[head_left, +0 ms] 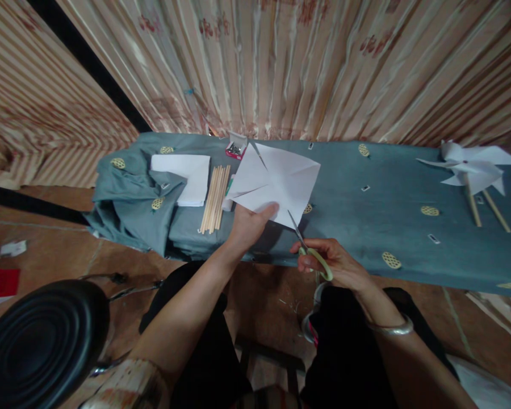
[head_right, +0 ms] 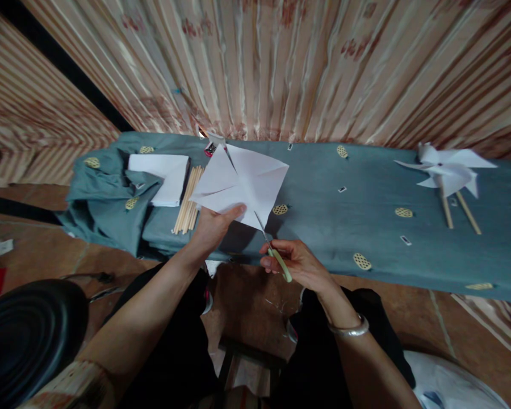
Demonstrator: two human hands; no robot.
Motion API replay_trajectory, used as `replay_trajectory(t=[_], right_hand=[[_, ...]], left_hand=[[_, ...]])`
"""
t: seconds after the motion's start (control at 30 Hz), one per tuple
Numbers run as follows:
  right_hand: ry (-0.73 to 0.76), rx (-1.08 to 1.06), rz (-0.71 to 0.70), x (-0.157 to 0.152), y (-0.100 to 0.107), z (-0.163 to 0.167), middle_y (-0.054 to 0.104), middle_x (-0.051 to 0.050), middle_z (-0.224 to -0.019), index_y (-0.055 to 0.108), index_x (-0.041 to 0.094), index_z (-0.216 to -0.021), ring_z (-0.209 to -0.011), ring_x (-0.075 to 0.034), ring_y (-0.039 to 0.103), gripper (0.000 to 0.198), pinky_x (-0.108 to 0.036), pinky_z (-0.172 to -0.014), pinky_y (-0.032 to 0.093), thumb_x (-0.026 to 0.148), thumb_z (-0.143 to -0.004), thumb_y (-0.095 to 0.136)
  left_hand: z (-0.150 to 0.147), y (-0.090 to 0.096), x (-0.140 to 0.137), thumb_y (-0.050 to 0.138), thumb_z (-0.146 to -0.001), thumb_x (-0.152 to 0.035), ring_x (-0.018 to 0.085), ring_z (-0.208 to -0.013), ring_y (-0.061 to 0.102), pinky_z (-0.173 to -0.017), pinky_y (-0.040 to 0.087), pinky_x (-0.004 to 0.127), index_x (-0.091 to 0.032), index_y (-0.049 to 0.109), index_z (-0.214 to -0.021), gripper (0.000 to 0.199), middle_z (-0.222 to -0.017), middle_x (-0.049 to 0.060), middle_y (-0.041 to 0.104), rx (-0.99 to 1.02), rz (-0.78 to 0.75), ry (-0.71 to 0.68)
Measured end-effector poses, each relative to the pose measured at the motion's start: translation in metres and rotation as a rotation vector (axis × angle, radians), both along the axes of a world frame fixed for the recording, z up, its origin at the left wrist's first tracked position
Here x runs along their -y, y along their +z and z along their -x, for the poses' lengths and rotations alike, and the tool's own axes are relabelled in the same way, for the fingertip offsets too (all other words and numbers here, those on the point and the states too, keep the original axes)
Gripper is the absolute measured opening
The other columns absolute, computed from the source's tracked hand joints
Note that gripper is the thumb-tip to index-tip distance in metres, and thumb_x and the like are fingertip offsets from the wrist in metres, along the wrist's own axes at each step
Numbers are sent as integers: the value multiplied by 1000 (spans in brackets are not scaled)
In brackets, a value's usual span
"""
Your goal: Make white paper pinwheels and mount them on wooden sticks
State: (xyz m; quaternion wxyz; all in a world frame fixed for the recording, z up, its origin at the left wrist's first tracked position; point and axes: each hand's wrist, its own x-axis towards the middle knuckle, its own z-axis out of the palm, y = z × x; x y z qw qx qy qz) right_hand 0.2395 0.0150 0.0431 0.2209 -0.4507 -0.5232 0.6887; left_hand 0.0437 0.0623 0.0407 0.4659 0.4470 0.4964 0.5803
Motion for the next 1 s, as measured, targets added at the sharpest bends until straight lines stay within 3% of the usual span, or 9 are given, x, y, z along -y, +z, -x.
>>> replay_trajectory(t=[0.37,0.7,1.0], right_hand=[[-57,-38,75,0,-1,3,60,3,-60,70,14,-84,-53,-9,57,43,-22,-51,49,42,-57,87],[-80,-47,114,0,0,5,60,4,-58,68,15,-80,-51,-9,59,42,-21,-49,50,40,-53,89],[-43,-18,41,-1,0,4,62,2,-61,70,15,-84,-54,-10,58,46,-23,-52,50,48,-57,85]], left_hand=[[2,2,1,72,-68,-23,26,-100,64,-99,46,44,-18,63,-107,41,-97,9,72,-46,-9,8],[2,2,1,73,-67,-24,26,-100,64,-96,48,44,-16,62,-108,43,-96,10,72,-36,11,32],[-1,-1,3,73,-66,-23,24,-100,64,-97,47,42,-16,63,-107,43,-96,9,72,2,18,-9]])
